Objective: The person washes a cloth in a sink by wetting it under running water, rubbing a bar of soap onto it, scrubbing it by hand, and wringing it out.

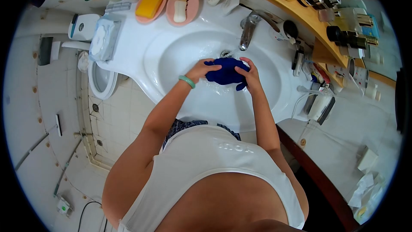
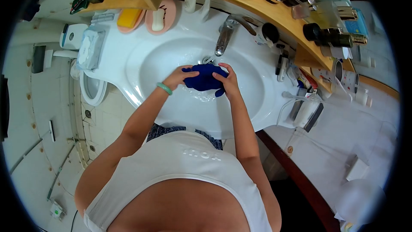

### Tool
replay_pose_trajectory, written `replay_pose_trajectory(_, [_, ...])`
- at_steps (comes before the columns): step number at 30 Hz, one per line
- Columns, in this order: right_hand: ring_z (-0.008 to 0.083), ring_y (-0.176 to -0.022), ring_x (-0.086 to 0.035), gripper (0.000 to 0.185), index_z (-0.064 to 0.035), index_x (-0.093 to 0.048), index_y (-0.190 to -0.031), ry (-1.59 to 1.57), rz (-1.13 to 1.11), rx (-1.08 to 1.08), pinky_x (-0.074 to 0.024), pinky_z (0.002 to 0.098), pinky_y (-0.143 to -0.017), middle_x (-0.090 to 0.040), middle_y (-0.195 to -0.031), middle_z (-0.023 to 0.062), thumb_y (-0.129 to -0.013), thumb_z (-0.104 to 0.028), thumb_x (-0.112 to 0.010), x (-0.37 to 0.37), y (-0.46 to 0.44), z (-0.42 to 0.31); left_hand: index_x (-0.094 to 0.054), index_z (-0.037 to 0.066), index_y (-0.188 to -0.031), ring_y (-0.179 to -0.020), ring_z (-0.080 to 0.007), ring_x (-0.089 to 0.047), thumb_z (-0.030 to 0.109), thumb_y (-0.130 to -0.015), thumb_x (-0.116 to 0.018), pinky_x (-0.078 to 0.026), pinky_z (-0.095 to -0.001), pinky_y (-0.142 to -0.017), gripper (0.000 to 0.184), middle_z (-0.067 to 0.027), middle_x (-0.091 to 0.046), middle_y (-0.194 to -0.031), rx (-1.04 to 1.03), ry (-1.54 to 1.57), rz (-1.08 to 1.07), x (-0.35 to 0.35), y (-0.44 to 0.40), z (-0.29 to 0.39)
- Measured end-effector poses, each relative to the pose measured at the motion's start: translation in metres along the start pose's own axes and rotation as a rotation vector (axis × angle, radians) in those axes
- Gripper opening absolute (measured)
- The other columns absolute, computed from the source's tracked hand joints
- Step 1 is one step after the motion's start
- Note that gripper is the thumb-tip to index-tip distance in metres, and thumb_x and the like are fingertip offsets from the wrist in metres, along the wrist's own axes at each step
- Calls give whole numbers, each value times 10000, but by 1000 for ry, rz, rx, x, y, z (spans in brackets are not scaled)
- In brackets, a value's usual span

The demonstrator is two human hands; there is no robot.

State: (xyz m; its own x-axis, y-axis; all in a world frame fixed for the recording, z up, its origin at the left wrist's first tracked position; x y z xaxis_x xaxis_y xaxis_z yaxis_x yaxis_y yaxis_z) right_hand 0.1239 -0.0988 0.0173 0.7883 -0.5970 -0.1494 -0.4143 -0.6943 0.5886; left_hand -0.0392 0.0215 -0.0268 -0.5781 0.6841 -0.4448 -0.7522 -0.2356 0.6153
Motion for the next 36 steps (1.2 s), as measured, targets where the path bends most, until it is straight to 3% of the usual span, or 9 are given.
replay_pose_trajectory(1, [149, -801, -591, 447, -38, -517, -1148, 46, -21, 25, -479, 254, -720, -612, -904, 96, -744, -82, -702, 1, -7, -1, -620, 11, -1001, -729, -128, -602, 219, -751, -716, -478, -235, -649, 339, -55, -634, -843, 7, -80, 85, 6, 4, 11])
replay_pose_trajectory(8, [94, -674, -549, 172, 0, -644, -937, 255, 129, 297, -439, 233, -643, -629, -756, 25, -791, -89, -643, 5, -68, 4, -669, 37, -900, -658, -216, -563, 305, -821, -613, -453, -303, -675, 286, -132, -626, -724, -317, -770, 493, 40, -18, 34])
replay_pose_trajectory(15, [92, -691, -542, 218, 9, -634, -997, 300, 169, 247, -435, 234, -646, -631, -784, 28, -830, -126, -594, 16, -77, 1, -640, 35, -948, -641, -237, -546, 284, -819, -621, -448, -322, -664, 282, -117, -615, -726, -335, -535, 485, 45, -42, 24])
replay_pose_trajectory(17, [101, -717, -548, 245, 20, -618, -1023, 202, 161, 228, -437, 234, -661, -630, -825, 39, -838, -139, -594, 16, -74, 1, -506, 93, -1109, -630, -255, -553, 289, -737, -706, -450, -334, -663, 466, -126, -605, -830, -609, -360, 349, 33, -44, 23])
replay_pose_trajectory(20, [126, -779, -566, 309, 35, -570, -1091, 18, 155, 138, -449, 246, -707, -621, -910, 66, -854, -163, -589, 15, -66, -1, -355, 134, -1197, -699, -212, -579, 234, -650, -776, -452, -279, -682, 697, -132, -580, -854, -338, -754, 391, 6, -13, 41])
replay_pose_trajectory(21, [142, -815, -578, 347, 40, -538, -1132, -71, 156, 70, -459, 256, -737, -614, -955, 81, -862, -173, -583, 13, -62, -2, -348, 155, -1177, -753, -304, -602, 231, -588, -786, -485, -351, -671, 739, -168, -559, -943, -503, -901, 480, 1, -12, 38])
replay_pose_trajectory(24, [175, -865, -597, 373, 26, -492, -1173, -270, 80, -15, -477, 285, -791, -600, -1004, 99, -865, -169, -571, 6, -52, -11, -349, 150, -1168, -709, -376, -598, 252, -593, -758, -504, -425, -641, 713, -198, -511, -960, -451, -1298, 500, -13, -11, 33])
replay_pose_trajectory(32, [178, -840, -617, 460, -34, -505, -1120, -165, -48, 7, -516, 296, -733, -612, -960, 103, -704, -2, -697, 0, -25, -40, -391, 135, -1125, -774, -342, -588, 143, -721, -576, -510, -429, -630, 445, -149, -464, -1015, -501, -1375, 449, -2, -8, 30])
replay_pose_trajectory(36, [158, -812, -609, 590, -42, -507, -1118, 191, -132, 136, -506, 280, -732, -621, -914, 63, -591, 70, -747, 4, -35, -27, -450, 119, -1137, -978, -331, -543, 153, -773, -492, -461, -416, -835, 367, -146, -474, -1128, -360, -1307, 271, 8, -6, 35])
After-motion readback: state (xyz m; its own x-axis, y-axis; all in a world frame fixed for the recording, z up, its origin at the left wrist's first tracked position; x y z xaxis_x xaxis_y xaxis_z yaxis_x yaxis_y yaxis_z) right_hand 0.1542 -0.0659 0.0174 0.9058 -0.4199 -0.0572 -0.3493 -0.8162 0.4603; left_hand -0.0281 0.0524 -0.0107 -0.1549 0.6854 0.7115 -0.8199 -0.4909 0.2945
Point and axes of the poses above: each hand's wrist, its own y-axis away from the middle knuckle, its own x-axis out of the back of the hand, z = x × y, the point moved 2 cm from there along -y, towards the middle knuckle
